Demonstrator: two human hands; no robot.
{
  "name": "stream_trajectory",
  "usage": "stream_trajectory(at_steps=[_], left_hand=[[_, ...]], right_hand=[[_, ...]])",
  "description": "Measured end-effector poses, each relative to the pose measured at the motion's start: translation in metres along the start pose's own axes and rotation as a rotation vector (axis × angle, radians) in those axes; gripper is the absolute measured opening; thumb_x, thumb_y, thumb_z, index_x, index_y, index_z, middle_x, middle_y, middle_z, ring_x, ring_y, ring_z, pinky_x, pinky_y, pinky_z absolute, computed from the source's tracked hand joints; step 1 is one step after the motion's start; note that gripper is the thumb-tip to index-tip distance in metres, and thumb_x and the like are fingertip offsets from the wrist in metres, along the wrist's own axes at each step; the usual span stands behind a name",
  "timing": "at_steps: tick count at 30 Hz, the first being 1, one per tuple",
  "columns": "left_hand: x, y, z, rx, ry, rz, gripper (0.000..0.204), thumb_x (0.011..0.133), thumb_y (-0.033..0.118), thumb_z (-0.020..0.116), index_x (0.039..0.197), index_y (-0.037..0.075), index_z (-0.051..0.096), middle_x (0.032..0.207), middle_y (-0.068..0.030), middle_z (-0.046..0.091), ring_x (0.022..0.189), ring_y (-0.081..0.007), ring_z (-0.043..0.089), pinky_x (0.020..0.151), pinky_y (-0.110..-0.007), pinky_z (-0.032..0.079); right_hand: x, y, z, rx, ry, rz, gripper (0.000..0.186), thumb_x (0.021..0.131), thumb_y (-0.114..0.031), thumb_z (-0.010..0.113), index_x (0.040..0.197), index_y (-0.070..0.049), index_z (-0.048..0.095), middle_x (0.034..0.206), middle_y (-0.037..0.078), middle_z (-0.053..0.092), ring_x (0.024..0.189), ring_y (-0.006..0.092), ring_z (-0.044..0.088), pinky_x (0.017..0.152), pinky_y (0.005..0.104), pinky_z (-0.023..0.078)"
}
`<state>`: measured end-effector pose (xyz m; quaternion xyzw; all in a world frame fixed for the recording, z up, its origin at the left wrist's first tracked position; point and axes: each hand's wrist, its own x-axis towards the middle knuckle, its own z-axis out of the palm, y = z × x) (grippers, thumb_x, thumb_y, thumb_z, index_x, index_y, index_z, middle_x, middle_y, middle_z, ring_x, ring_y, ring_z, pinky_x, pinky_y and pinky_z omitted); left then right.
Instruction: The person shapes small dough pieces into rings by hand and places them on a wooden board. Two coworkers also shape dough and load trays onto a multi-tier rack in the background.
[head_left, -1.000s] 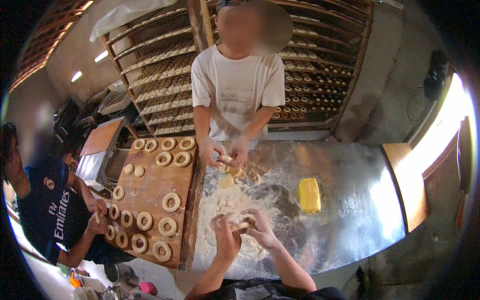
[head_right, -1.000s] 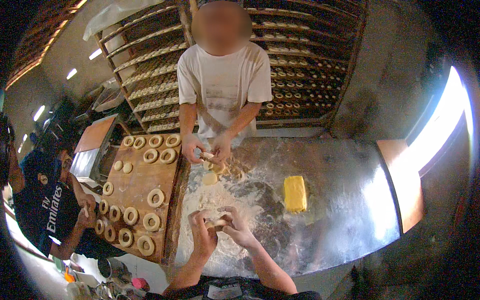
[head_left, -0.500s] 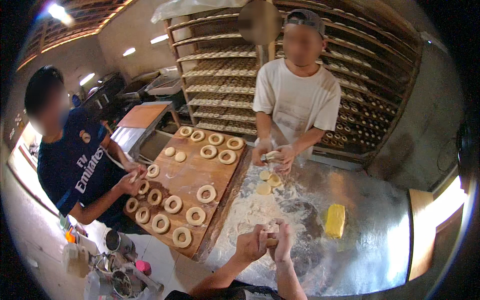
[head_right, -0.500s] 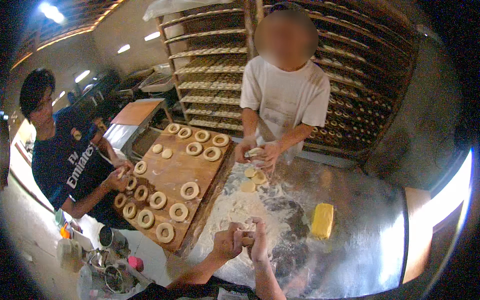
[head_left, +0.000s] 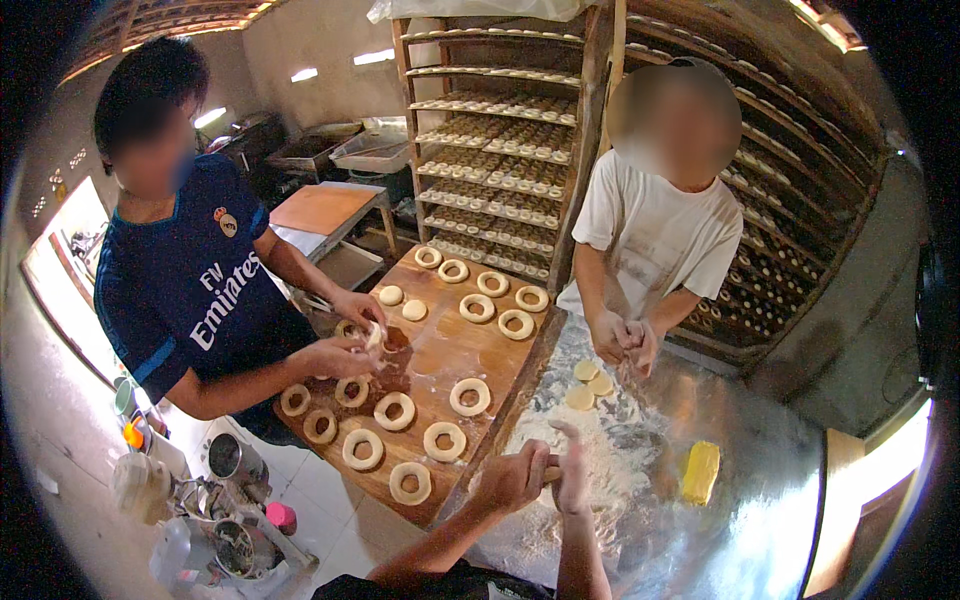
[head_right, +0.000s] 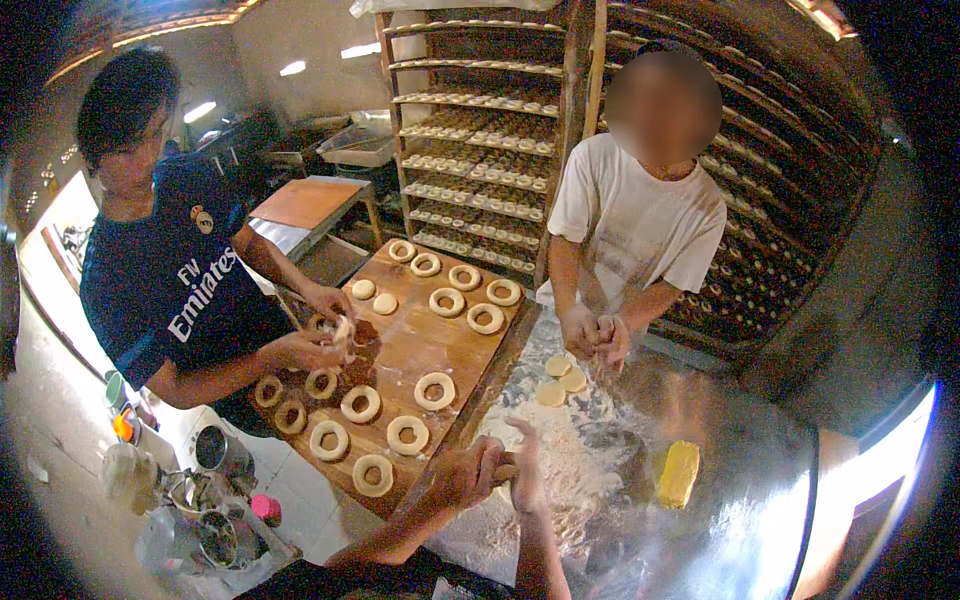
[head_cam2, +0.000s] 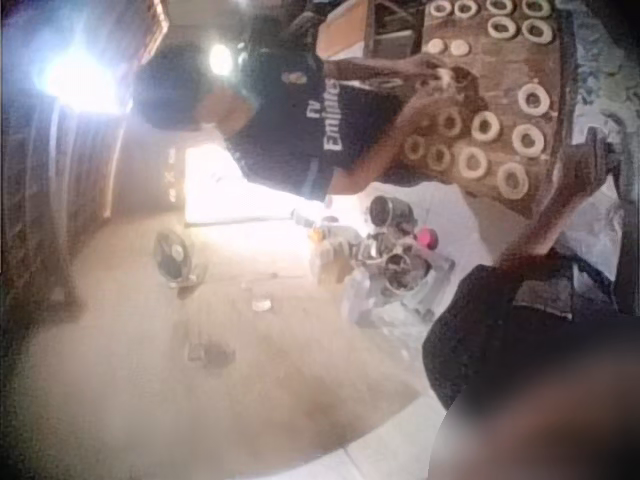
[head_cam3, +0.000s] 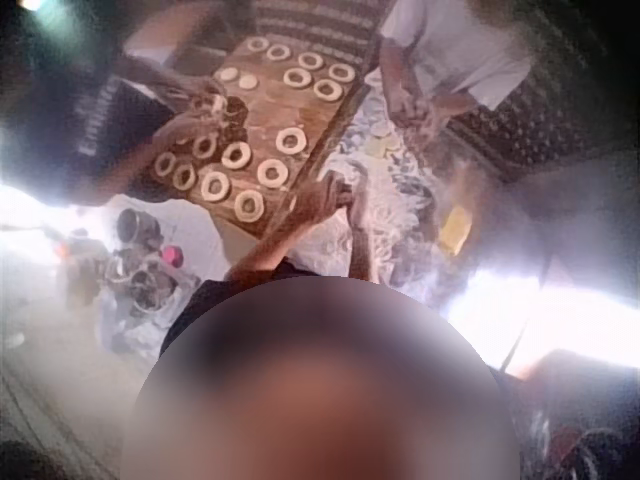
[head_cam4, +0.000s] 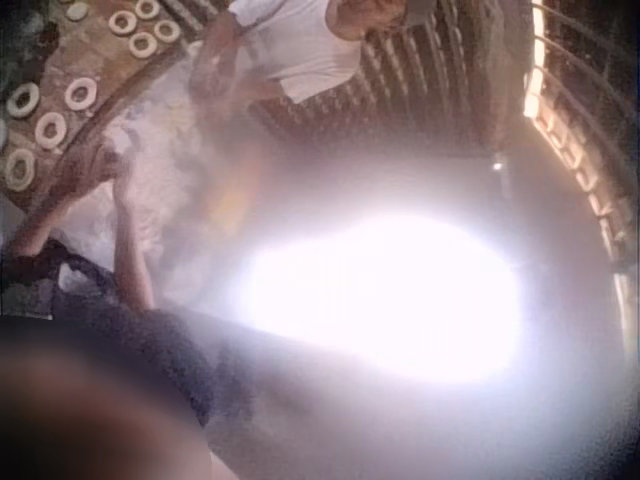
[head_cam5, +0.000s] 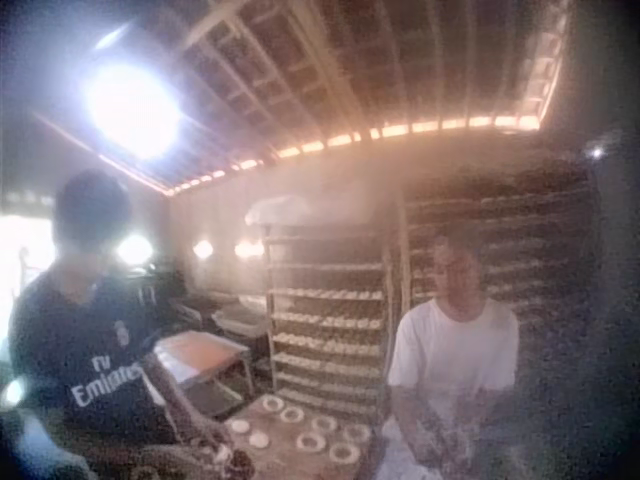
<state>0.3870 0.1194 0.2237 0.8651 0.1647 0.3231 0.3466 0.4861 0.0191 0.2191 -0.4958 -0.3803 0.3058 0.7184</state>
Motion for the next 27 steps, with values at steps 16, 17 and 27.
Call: stream_trajectory(at_steps=[16,17,27], left_hand=[[0.078,-0.117,-0.103,0.211,-0.413,-0.168,0.029,0.101,0.027,0.047,0.118,0.003,0.051,0.099,-0.0278,0.063,0.074,-0.0446,0.066,0.063,-0.054,0.054],[0.08,-0.128,-0.106,0.218,-0.37,-0.057,0.027,0.102,0.024,0.046,0.116,0.002,0.052,0.103,-0.0272,0.062,0.075,-0.0436,0.066,0.062,-0.053,0.054],[0.127,-0.191,-0.134,0.398,-0.106,-0.148,0.033,0.102,0.028,0.043,0.12,0.001,0.05,0.106,-0.0271,0.059,0.092,-0.0411,0.063,0.078,-0.054,0.05]], right_hand=[[0.133,0.068,0.078,-0.057,-0.158,0.071,0.068,0.097,-0.064,0.044,0.138,-0.01,0.042,0.127,0.011,0.057,0.104,0.0252,0.06,0.087,0.0366,0.05],[0.141,0.073,0.084,0.016,-0.253,0.035,0.066,0.098,-0.062,0.045,0.138,-0.01,0.043,0.134,0.012,0.054,0.113,0.0289,0.059,0.094,0.0399,0.049],[0.221,0.094,0.131,-0.226,0.019,0.38,0.06,0.1,-0.046,0.052,0.147,-0.011,0.039,0.142,0.021,0.047,0.128,0.0349,0.049,0.106,0.0471,0.04]])
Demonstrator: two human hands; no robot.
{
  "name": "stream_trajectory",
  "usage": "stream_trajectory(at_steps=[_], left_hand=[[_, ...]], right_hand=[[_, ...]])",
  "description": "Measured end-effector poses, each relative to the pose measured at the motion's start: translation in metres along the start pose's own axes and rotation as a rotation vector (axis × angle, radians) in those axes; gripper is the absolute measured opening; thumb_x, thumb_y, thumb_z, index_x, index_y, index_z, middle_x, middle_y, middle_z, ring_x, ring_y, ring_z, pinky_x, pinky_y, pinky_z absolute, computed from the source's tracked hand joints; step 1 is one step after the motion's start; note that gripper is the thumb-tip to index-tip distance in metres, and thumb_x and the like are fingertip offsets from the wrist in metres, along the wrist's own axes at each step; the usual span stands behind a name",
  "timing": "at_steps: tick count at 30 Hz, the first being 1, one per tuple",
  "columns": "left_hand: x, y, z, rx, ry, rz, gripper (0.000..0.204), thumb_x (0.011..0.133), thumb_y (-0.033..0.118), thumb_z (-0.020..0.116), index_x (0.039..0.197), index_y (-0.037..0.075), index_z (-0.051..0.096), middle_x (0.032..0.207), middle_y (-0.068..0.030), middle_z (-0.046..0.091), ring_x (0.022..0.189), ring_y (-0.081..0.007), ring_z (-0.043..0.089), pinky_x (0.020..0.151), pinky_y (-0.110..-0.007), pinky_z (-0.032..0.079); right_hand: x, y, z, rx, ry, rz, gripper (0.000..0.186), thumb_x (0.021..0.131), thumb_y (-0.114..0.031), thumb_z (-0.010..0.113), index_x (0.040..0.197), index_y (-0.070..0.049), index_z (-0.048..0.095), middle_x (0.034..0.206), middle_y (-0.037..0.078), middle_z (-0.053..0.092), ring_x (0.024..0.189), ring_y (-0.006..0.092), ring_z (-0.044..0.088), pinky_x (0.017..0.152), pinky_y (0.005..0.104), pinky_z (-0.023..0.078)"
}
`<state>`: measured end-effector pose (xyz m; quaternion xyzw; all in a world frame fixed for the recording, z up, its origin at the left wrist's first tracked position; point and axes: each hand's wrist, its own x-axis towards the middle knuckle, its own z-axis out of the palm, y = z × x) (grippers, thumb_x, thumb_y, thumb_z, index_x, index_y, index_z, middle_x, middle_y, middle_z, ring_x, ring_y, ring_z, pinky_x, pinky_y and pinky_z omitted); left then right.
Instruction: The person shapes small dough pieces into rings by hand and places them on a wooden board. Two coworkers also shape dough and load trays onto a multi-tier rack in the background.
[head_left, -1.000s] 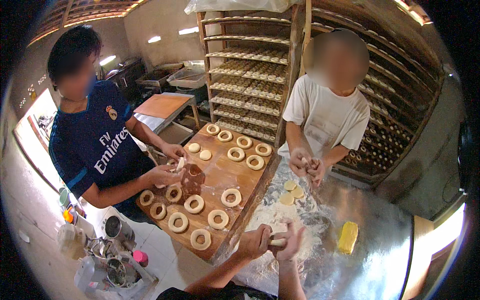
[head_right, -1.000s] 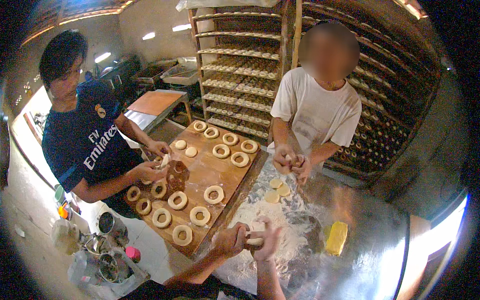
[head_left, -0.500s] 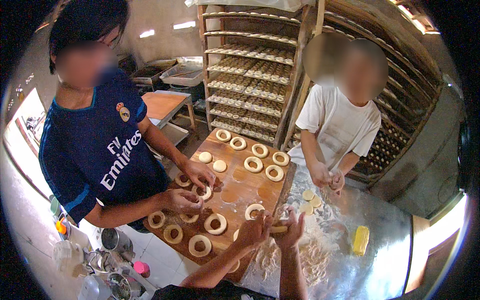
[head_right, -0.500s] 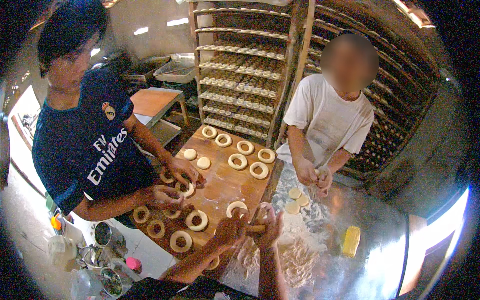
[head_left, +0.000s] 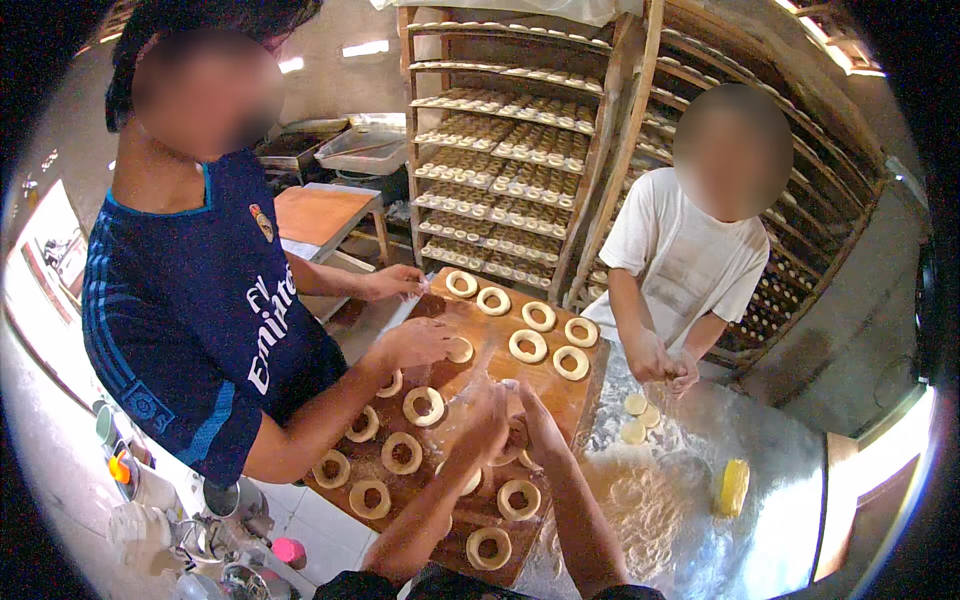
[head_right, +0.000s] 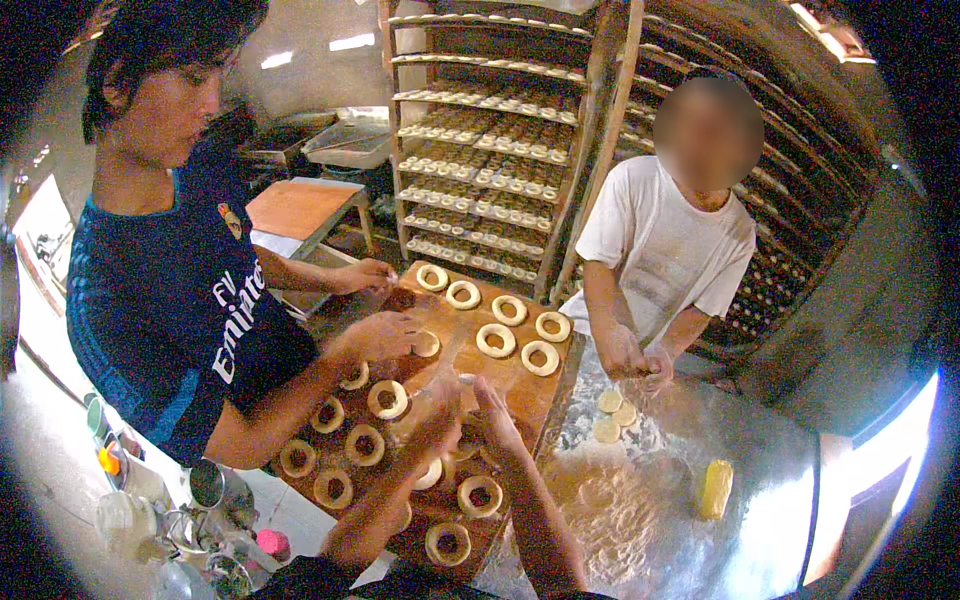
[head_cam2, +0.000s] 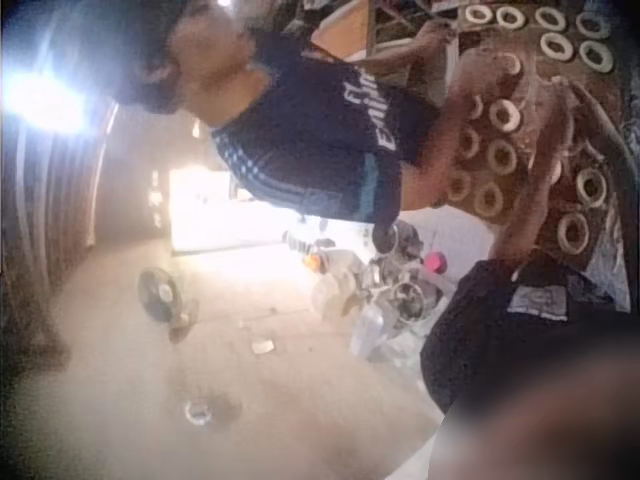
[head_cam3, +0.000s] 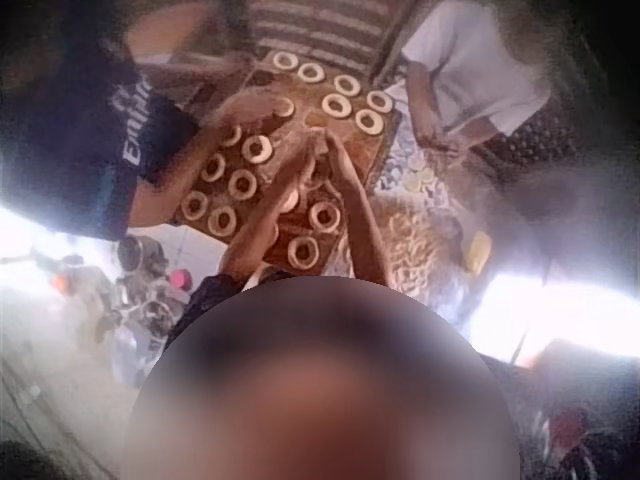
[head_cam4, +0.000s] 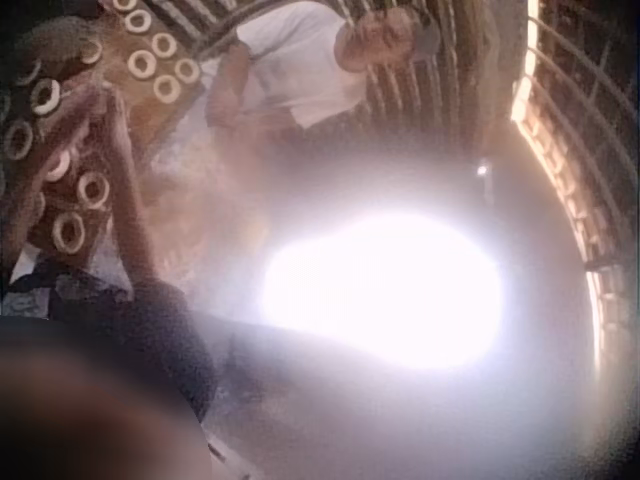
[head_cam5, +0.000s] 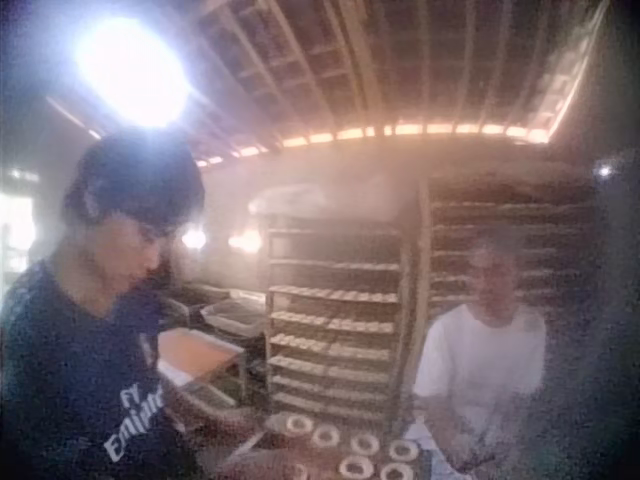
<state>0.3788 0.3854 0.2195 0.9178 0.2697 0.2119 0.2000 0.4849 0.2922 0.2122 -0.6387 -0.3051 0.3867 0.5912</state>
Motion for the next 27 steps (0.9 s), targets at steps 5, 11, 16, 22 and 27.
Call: stream_trajectory(at_steps=[5,11,16,22,27], left_hand=[[0.02,-0.026,-0.027,0.123,0.173,-0.204,0.044,0.097,0.036,0.055,0.128,0.005,0.049,0.106,-0.0245,0.057,0.097,-0.0432,0.059,0.079,-0.057,0.047],[-0.009,-0.03,-0.031,0.186,-0.197,-0.221,0.069,0.078,0.033,0.078,0.134,0.008,0.046,0.114,-0.0218,0.054,0.11,-0.0398,0.054,0.089,-0.053,0.043],[-0.009,-0.028,-0.03,0.234,-0.209,-0.196,0.084,0.07,0.034,0.085,0.138,0.008,0.044,0.116,-0.0207,0.054,0.112,-0.04,0.053,0.093,-0.051,0.044],[-0.018,0.002,-0.03,0.09,-0.248,-0.188,0.08,0.076,0.035,0.082,0.139,0.006,0.043,0.115,-0.024,0.056,0.108,-0.0409,0.056,0.092,-0.053,0.045],[-0.026,0.065,0.002,0.077,-0.035,0.116,0.052,0.087,0.025,0.068,0.132,0.006,0.05,0.105,-0.0225,0.059,0.101,-0.0417,0.057,0.088,-0.053,0.046]], right_hand=[[0.013,-0.013,0.011,-0.852,0.485,-0.155,0.08,0.086,-0.04,0.067,0.151,-0.011,0.031,0.135,0.031,0.052,0.127,0.0471,0.049,0.104,0.0589,0.037],[-0.002,-0.022,0.033,-1.15,0.214,-0.005,0.079,0.08,-0.036,0.072,0.147,-0.014,0.037,0.123,0.025,0.057,0.121,0.043,0.051,0.099,0.0598,0.036],[-0.018,-0.013,0.017,-1.104,0.136,-0.044,0.089,0.08,-0.043,0.073,0.152,-0.014,0.031,0.129,0.025,0.054,0.127,0.0435,0.045,0.105,0.0599,0.028],[-0.083,0.042,-0.146,-0.506,0.767,0.216,0.06,0.087,-0.05,0.066,0.127,-0.007,0.058,0.112,0.024,0.067,0.106,0.039,0.065,0.091,0.0483,0.05],[-0.079,0.085,-0.227,-1.189,0.839,0.421,0.046,0.088,-0.042,0.068,0.11,-0.003,0.059,0.088,0.023,0.071,0.082,0.046,0.068,0.076,0.0522,0.055]])
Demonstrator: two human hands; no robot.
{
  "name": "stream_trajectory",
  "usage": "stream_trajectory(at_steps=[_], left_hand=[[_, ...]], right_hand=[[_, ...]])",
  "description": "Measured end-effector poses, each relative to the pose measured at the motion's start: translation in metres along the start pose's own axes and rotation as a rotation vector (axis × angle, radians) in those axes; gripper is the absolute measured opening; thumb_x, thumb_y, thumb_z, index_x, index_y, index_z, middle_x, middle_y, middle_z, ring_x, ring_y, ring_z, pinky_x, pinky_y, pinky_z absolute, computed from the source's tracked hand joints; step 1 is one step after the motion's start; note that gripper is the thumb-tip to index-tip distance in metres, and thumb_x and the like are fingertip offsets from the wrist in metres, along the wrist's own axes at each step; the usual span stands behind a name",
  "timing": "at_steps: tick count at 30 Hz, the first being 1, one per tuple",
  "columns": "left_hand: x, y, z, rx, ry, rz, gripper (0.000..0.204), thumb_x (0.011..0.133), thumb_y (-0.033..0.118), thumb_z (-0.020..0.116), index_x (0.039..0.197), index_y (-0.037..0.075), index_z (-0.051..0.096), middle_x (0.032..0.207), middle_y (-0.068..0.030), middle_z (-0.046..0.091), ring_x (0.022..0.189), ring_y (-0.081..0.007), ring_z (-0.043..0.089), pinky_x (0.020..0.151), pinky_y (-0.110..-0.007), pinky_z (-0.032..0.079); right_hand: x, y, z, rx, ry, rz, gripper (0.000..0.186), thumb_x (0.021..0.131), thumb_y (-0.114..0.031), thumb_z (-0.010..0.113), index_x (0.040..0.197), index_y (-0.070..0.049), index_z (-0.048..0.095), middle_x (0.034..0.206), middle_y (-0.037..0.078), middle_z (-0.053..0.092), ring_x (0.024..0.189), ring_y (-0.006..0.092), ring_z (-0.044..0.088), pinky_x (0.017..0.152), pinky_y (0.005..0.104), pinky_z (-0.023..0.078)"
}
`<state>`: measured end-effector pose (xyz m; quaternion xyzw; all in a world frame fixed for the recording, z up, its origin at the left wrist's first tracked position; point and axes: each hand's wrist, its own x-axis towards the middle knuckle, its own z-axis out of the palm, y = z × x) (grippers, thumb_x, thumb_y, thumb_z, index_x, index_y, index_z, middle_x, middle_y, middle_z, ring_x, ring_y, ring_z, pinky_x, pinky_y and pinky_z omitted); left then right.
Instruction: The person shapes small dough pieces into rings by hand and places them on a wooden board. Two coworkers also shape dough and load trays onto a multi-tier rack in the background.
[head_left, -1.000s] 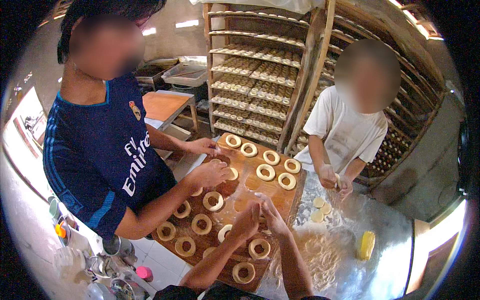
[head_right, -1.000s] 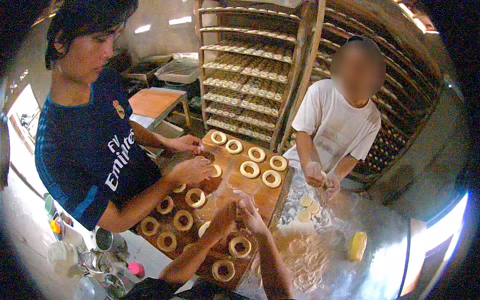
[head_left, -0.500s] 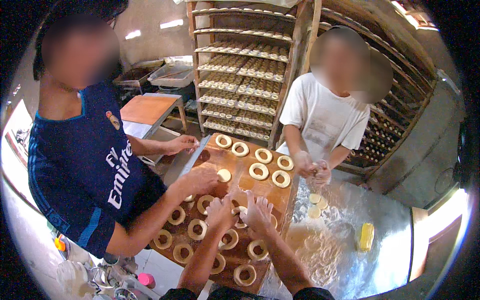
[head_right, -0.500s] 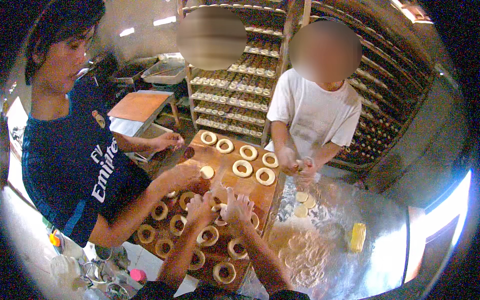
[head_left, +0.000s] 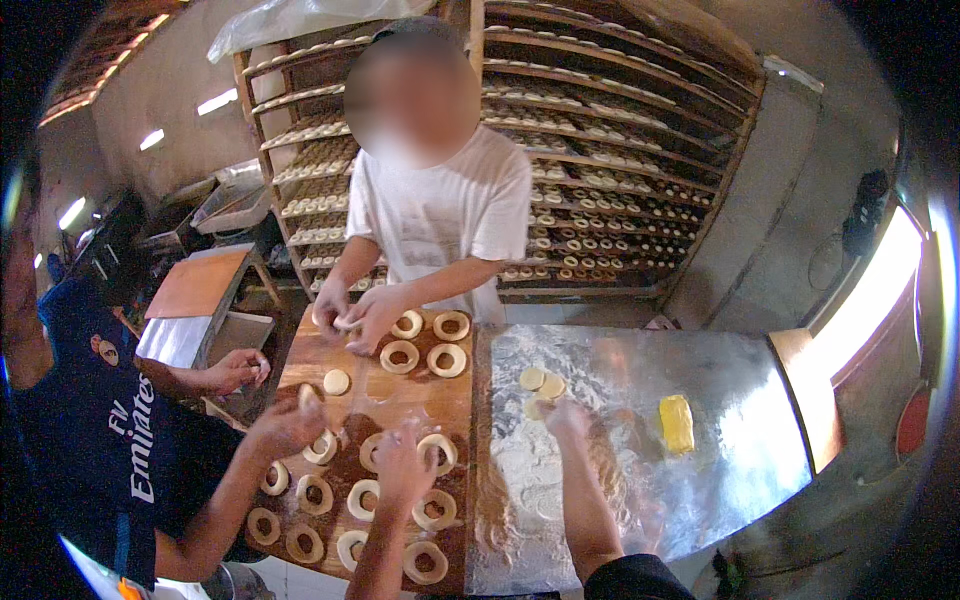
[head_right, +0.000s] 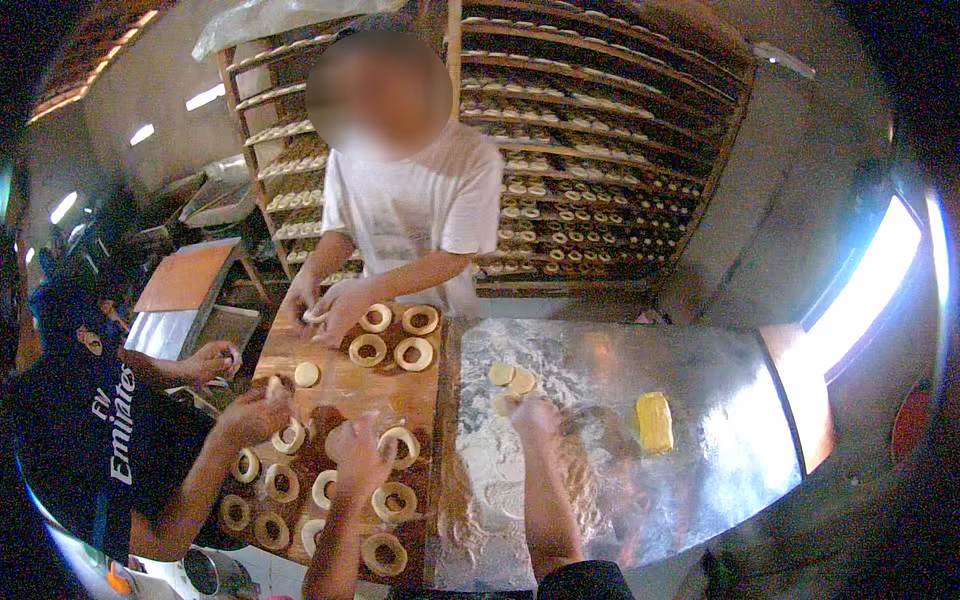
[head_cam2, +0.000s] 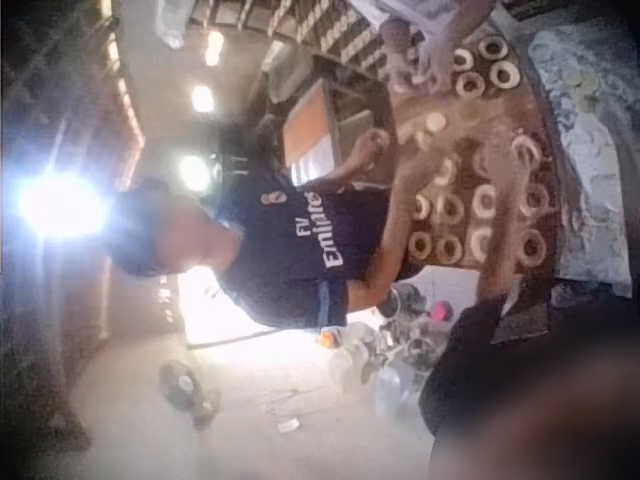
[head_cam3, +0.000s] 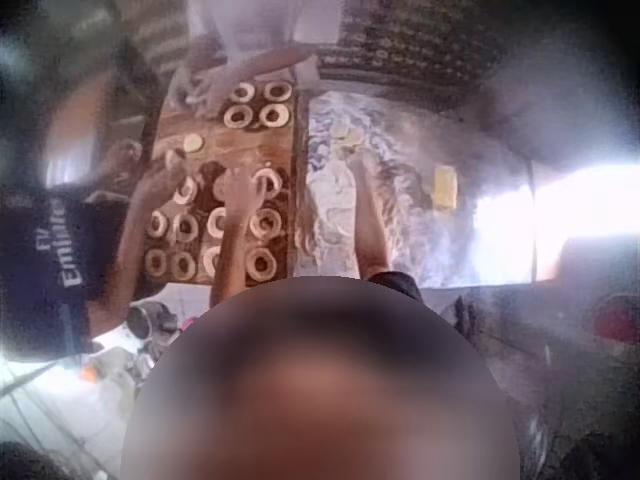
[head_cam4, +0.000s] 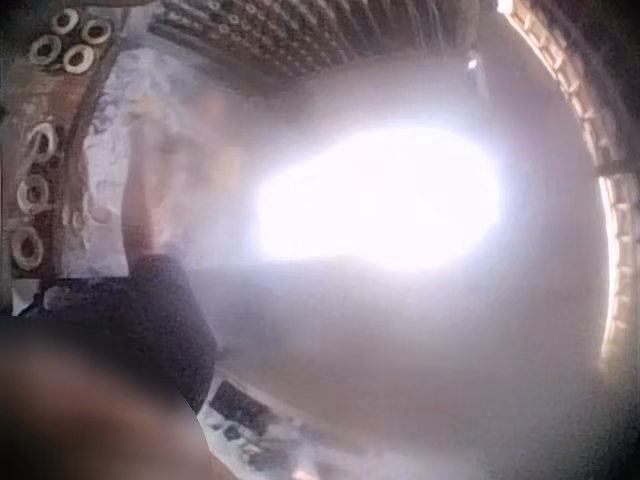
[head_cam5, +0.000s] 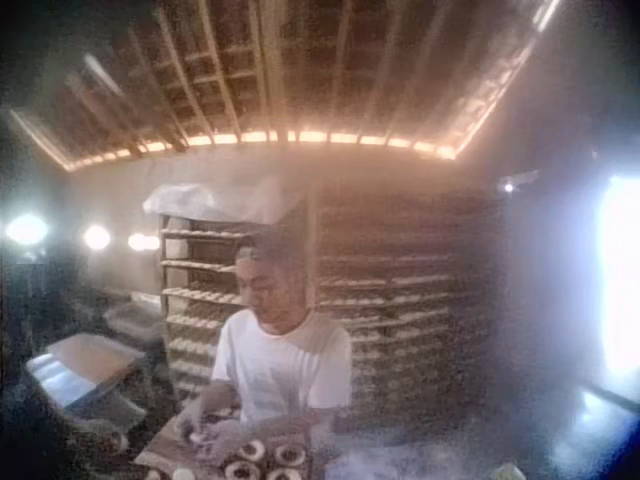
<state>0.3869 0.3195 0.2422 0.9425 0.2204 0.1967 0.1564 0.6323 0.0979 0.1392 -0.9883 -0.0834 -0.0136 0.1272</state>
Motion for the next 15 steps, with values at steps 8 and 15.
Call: stream_trajectory(at_steps=[8,15], left_hand=[[-0.03,0.114,0.054,-0.521,-0.241,0.047,0.038,0.094,0.025,0.063,0.123,0.001,0.056,0.103,-0.0238,0.066,0.098,-0.0388,0.065,0.084,-0.045,0.051],[-0.051,0.206,0.074,-0.838,-0.441,-0.041,0.042,0.093,0.032,0.071,0.112,-0.004,0.064,0.098,-0.0089,0.072,0.087,-0.0145,0.069,0.078,-0.03,0.054]], right_hand=[[-0.035,0.047,-0.064,0.836,-0.357,-0.269,0.047,0.085,-0.019,0.077,0.118,-0.005,0.048,0.099,0.017,0.069,0.093,0.0278,0.068,0.08,0.0424,0.054],[-0.077,0.125,-0.133,1.43,-0.717,-0.511,0.057,0.09,-0.013,0.073,0.132,-0.008,0.036,0.103,0.013,0.068,0.1,0.0193,0.062,0.083,0.0345,0.052]])
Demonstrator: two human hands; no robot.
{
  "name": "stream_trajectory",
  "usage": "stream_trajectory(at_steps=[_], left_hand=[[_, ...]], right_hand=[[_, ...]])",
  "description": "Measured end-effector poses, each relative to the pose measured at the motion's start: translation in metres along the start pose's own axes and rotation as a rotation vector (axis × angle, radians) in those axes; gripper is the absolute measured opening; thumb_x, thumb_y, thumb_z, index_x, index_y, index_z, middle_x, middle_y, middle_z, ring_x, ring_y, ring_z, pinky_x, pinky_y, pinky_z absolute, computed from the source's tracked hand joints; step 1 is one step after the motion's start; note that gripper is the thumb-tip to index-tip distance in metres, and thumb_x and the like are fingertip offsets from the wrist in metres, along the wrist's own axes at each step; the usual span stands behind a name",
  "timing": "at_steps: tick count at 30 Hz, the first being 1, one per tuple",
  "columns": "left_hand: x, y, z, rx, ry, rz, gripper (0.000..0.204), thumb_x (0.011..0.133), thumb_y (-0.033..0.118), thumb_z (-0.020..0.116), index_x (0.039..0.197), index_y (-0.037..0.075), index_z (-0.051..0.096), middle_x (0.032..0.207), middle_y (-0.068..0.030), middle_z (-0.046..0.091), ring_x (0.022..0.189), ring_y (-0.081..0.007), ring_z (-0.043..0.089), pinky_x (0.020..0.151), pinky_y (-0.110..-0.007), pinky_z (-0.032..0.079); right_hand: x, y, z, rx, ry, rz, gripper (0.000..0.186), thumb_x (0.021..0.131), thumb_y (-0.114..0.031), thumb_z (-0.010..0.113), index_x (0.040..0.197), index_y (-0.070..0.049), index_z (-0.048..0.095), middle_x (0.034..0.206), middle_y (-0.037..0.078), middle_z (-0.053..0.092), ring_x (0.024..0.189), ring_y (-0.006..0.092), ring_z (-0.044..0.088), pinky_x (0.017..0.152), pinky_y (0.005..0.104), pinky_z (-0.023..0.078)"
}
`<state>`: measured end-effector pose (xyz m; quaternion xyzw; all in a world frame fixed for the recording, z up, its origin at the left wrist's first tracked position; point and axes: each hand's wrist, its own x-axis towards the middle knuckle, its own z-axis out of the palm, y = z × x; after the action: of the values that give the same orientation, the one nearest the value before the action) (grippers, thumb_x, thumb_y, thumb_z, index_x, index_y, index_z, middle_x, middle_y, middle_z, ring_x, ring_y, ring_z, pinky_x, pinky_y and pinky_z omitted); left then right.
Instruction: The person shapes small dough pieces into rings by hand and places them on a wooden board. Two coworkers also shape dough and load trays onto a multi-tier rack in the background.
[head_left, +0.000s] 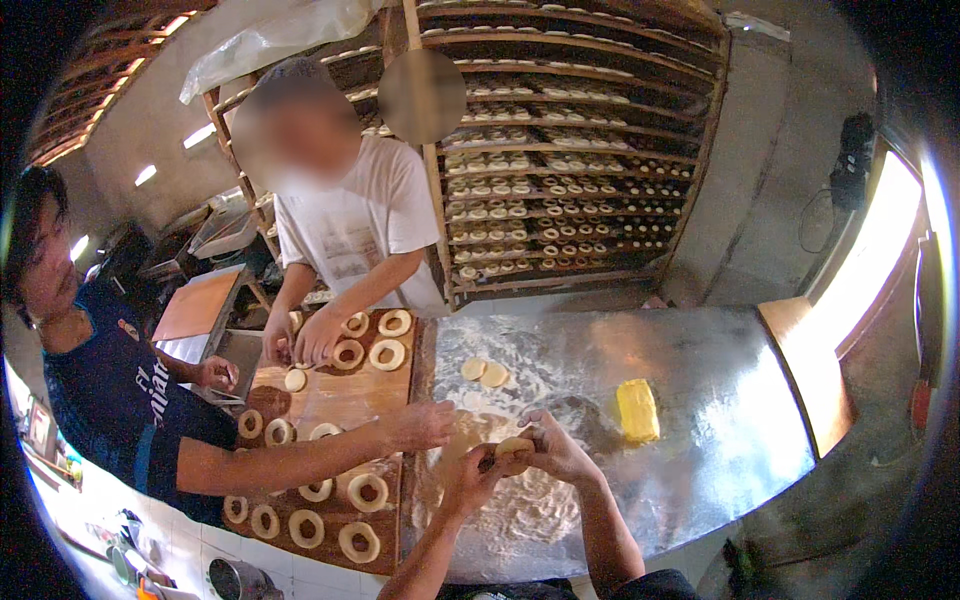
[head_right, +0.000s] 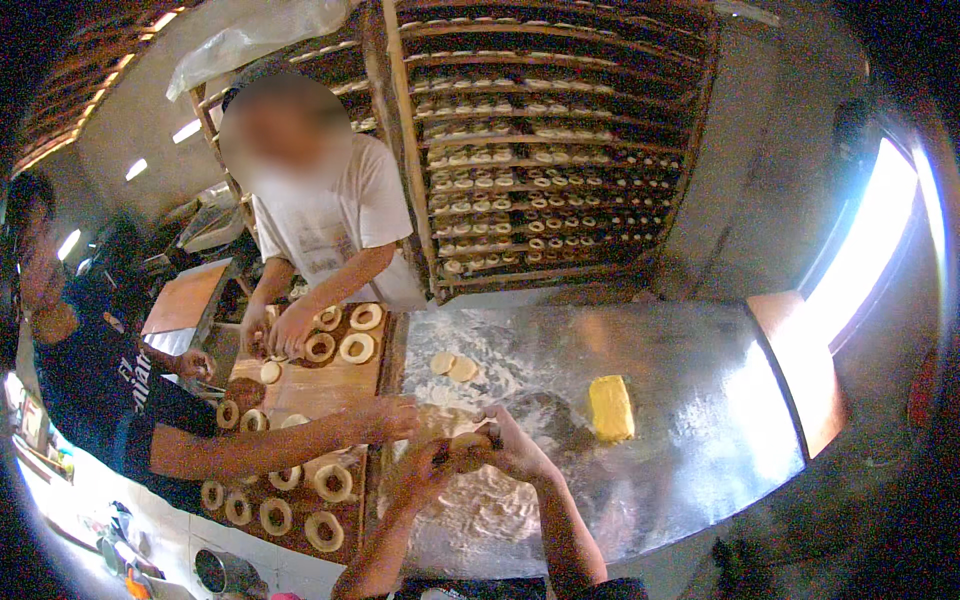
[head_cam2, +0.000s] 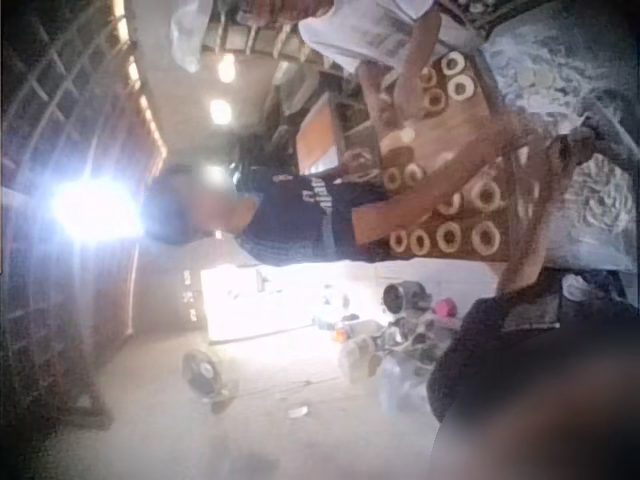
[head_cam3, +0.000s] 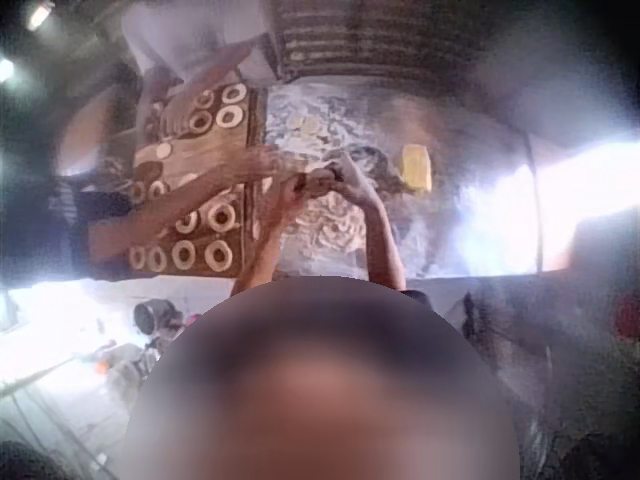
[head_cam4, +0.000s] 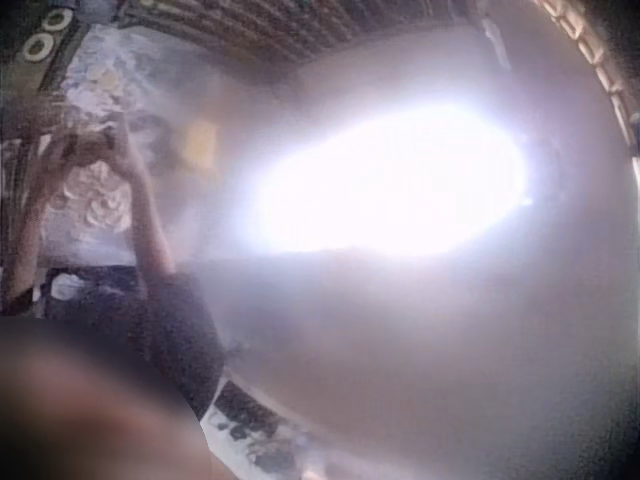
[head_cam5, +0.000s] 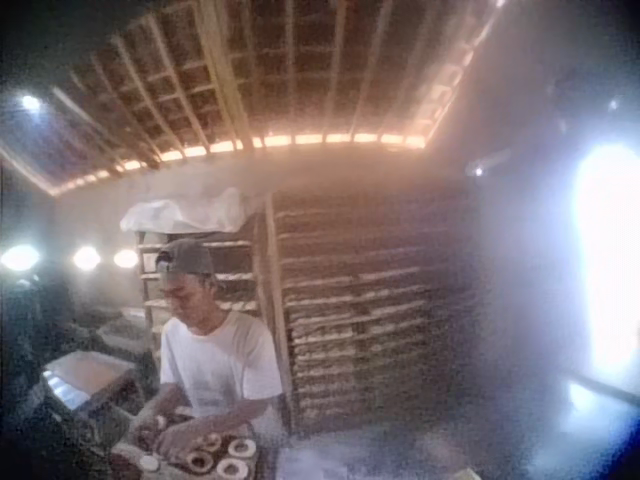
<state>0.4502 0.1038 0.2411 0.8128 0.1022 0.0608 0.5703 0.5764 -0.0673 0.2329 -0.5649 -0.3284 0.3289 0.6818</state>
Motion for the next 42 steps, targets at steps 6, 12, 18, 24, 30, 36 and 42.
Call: stream_trajectory(at_steps=[6,12,18,24,30,36,42], left_hand=[[-0.001,0.018,0.034,-0.122,0.096,0.018,0.034,0.084,0.021,0.079,0.108,0.0,0.068,0.098,-0.0099,0.072,0.086,-0.0152,0.069,0.077,-0.03,0.054],[0.008,0.021,0.06,0.457,0.436,0.32,0.029,0.08,0.004,0.073,0.108,0.004,0.065,0.086,-0.0099,0.066,0.085,-0.0283,0.065,0.08,-0.042,0.053],[-0.002,0.033,0.063,-0.034,0.566,0.376,0.067,0.08,-0.005,0.052,0.143,0.007,0.031,0.095,-0.0137,0.061,0.089,-0.0269,0.062,0.081,-0.041,0.052],[-0.01,0.023,0.057,-0.773,0.504,0.179,0.047,0.097,0.025,0.056,0.137,0.009,0.039,0.077,-0.0042,0.058,0.069,-0.014,0.057,0.069,-0.03,0.048],[-0.016,0.011,0.033,0.124,0.538,0.248,0.026,0.103,0.031,0.048,0.12,0.012,0.052,0.067,-0.0188,0.064,0.052,-0.0357,0.064,0.048,-0.044,0.049],[-0.016,-0.001,-0.019,0.449,0.553,0.264,0.023,0.103,0.03,0.046,0.112,0.011,0.055,0.067,-0.0178,0.065,0.059,-0.0387,0.066,0.05,-0.047,0.05],[-0.002,-0.029,-0.072,0.318,0.584,0.296,0.025,0.102,0.033,0.046,0.113,0.011,0.053,0.07,-0.0202,0.066,0.063,-0.0432,0.066,0.054,-0.052,0.051]], right_hand=[[-0.027,-0.017,-0.002,-0.344,0.212,0.056,0.059,0.085,-0.012,0.076,0.128,-0.007,0.036,0.109,0.015,0.064,0.1,0.0256,0.064,0.085,0.0394,0.052],[-0.005,0.013,0.01,-0.663,0.63,-0.335,0.068,0.078,-0.005,0.075,0.135,-0.007,0.037,0.122,0.018,0.056,0.108,0.0302,0.06,0.085,0.0468,0.052],[-0.026,0.008,-0.002,0.801,-0.06,-0.065,0.049,0.094,-0.023,0.061,0.137,-0.011,0.041,0.113,0.014,0.062,0.113,0.0279,0.062,0.099,0.0422,0.047],[-0.011,0.002,0.027,-0.2,0.239,0.017,0.047,0.101,-0.043,0.047,0.136,-0.012,0.048,0.102,0.014,0.064,0.095,0.0241,0.061,0.087,0.0372,0.047],[-0.001,0.017,0.049,-0.357,0.024,0.015,0.073,0.1,-0.065,0.039,0.147,-0.009,0.033,0.101,0.013,0.065,0.092,0.0252,0.062,0.078,0.0375,0.052],[0.036,0.043,0.082,0.021,0.103,0.087,0.065,0.099,-0.057,0.044,0.141,-0.008,0.039,0.105,0.004,0.055,0.086,0.0132,0.056,0.069,0.028,0.051],[0.088,0.05,0.113,0.55,-0.169,-0.243,0.077,0.096,-0.06,0.051,0.149,-0.008,0.03,0.126,0.009,0.052,0.114,0.017,0.051,0.099,0.0336,0.042]])
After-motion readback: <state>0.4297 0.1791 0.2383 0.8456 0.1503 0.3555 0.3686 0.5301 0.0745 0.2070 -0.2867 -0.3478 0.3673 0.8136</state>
